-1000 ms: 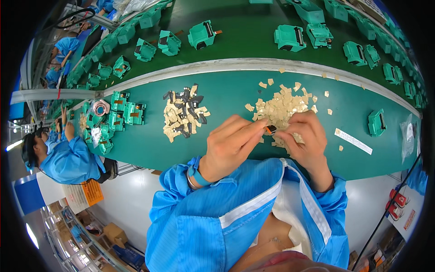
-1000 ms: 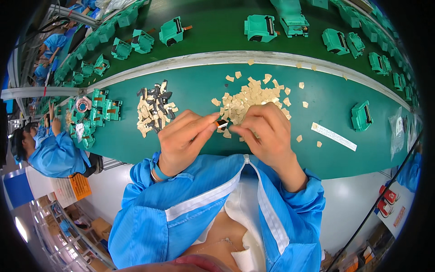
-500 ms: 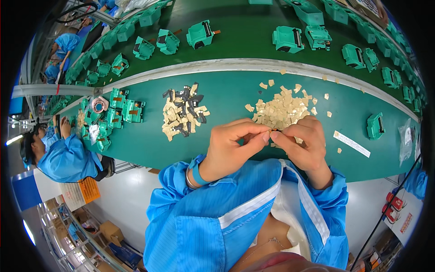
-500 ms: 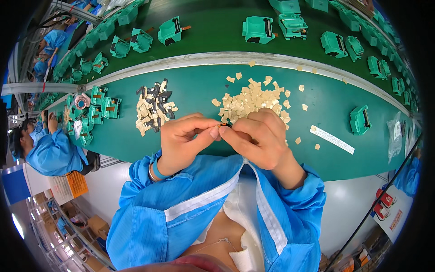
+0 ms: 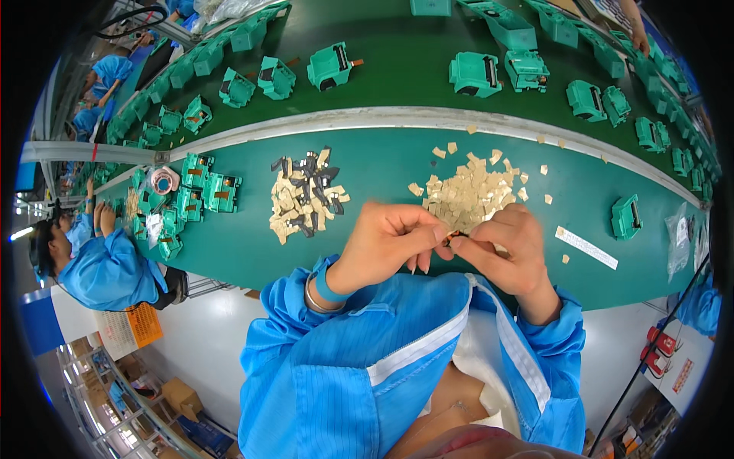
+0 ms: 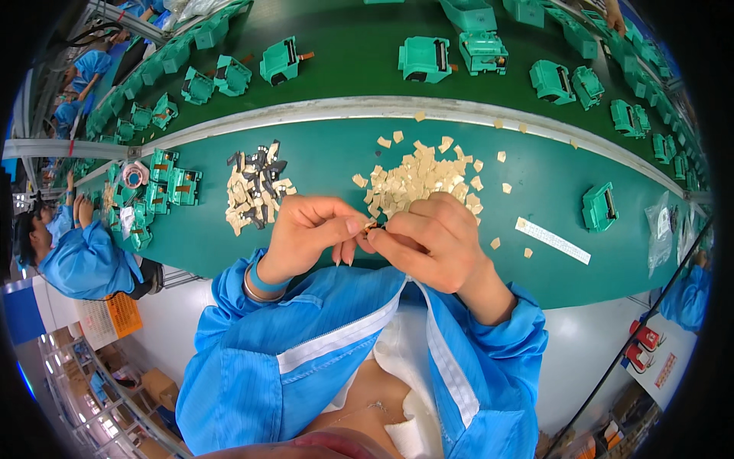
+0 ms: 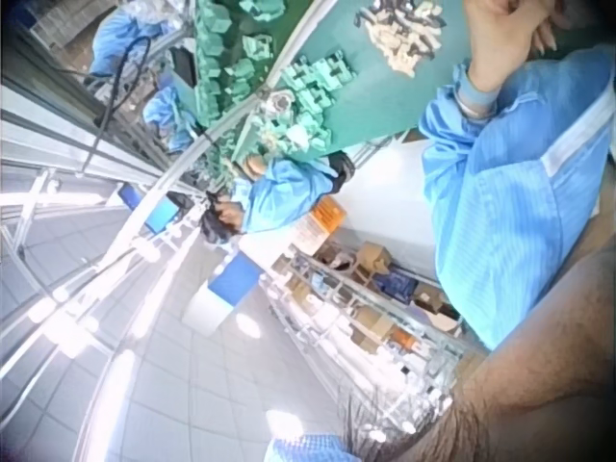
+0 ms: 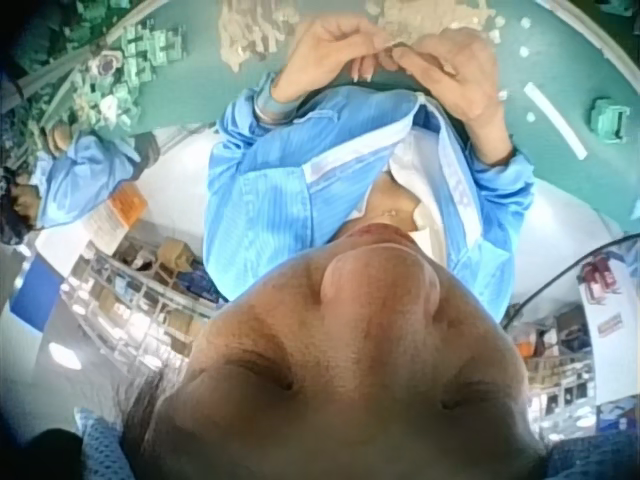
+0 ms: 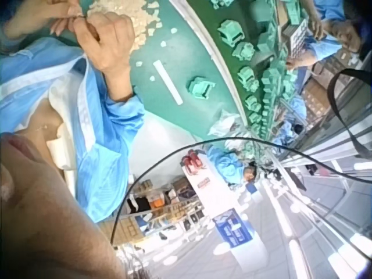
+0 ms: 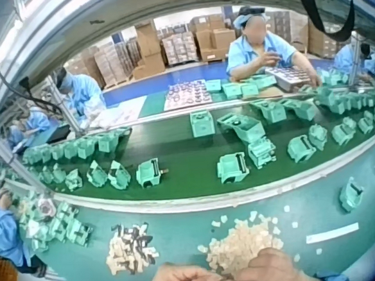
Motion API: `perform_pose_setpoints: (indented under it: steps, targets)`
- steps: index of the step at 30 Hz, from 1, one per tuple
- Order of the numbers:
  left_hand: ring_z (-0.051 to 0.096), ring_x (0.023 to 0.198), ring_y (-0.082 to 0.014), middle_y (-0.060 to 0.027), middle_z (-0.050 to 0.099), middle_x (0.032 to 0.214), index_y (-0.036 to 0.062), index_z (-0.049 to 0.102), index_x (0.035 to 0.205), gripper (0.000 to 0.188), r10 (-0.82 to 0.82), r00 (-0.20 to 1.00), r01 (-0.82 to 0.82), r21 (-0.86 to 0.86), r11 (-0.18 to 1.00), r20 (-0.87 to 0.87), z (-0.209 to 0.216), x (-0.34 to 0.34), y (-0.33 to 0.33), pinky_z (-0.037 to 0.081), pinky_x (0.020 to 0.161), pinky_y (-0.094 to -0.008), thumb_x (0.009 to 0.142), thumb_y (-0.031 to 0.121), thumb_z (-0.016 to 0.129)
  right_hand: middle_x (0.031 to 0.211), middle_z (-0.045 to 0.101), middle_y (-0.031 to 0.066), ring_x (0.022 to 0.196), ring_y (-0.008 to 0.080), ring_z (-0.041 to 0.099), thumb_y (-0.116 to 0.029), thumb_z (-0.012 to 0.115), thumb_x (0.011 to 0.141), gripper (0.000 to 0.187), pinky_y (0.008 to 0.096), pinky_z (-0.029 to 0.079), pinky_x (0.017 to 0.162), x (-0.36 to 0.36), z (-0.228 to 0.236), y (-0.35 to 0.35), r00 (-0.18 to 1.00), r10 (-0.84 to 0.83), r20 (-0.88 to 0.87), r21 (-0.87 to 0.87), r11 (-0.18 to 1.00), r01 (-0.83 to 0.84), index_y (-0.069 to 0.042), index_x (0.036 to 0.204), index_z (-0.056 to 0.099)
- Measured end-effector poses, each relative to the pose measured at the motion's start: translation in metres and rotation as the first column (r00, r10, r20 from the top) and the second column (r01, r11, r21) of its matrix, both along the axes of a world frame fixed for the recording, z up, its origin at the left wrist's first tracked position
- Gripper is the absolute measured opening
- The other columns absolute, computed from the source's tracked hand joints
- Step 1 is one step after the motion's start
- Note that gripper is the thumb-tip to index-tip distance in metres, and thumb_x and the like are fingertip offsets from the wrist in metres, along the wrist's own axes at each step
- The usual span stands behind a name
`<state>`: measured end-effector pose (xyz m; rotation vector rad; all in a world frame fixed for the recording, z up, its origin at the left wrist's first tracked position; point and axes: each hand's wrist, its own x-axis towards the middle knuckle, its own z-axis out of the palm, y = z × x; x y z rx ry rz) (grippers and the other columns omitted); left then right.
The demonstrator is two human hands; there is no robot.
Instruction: The person assembles small electronic components into green plastic housings by hand, inserting electronic circuit boards, metal clips, and component pieces into the housings.
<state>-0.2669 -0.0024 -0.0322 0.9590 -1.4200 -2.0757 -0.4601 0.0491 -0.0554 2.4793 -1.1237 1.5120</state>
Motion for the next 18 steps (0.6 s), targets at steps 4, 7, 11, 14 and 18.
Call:
perform_pose_setpoints:
  steps: [4,7,11,14,18]
  targets:
    - [0.057,0.052,-0.0086,-0.0106,0.066,0.070,-0.0050,0.065,0.084,0.015,-0.041,0.996,0.041,-0.001,0.999,0.085,-0.003,0.000,-0.006,0.042,0.044,-0.0184,0.087,0.007,0.057,0.084,0.057,0.0035,0.071,0.0185,0.053,-0.005,0.074,0.058,0.025,0.0282,0.043,0.053,0.002,-0.003,-0.002,1.000,-0.020,0.014,-0.049,0.999,0.020,-0.008,0.082,0.068]
    - [0.056,0.053,-0.0073,-0.0079,0.066,0.068,-0.0028,0.065,0.082,0.015,0.114,0.989,-0.104,-0.101,0.989,0.094,-0.029,0.001,-0.004,0.041,0.044,-0.0193,0.086,0.010,0.059,0.091,0.059,0.0065,0.079,0.0217,0.057,-0.005,0.074,0.060,0.026,0.0329,0.045,0.063,-0.005,-0.005,-0.005,0.988,0.025,0.155,0.056,0.998,-0.034,-0.007,0.084,0.067]
    - [0.056,0.053,-0.0140,-0.0061,0.065,0.068,0.0028,0.064,0.081,0.006,0.342,0.871,0.018,-0.718,0.696,0.353,-0.059,0.001,-0.008,0.043,0.047,-0.0266,0.077,0.007,0.066,0.121,0.051,0.0170,0.108,0.0338,0.050,-0.007,0.077,0.063,0.079,0.0409,0.040,0.091,-0.022,0.001,-0.071,0.830,-0.421,0.365,0.385,0.881,0.277,-0.008,0.133,0.040]
    - [0.056,0.066,-0.0235,-0.0039,0.065,0.082,0.0061,0.063,0.072,0.011,0.388,0.775,0.193,-0.771,0.607,0.499,-0.053,-0.004,-0.005,0.045,0.055,-0.0315,0.066,0.006,0.072,0.130,0.043,0.0186,0.115,0.0354,0.043,-0.003,0.077,0.061,0.100,0.0409,0.038,0.096,-0.060,-0.047,-0.135,0.869,-0.495,0.020,0.409,0.797,0.445,-0.011,0.143,0.020]
    - [0.055,0.087,-0.0267,-0.0045,0.064,0.101,0.0054,0.062,0.071,0.019,0.384,0.796,0.289,-0.851,0.438,0.468,-0.046,0.014,-0.006,0.044,0.072,-0.0367,0.062,0.012,0.077,0.129,0.044,0.0192,0.116,0.0358,0.043,-0.003,0.079,0.057,0.106,0.0404,0.036,0.098,-0.077,-0.063,-0.176,0.905,-0.365,-0.221,0.417,0.803,0.426,-0.011,0.143,0.019]
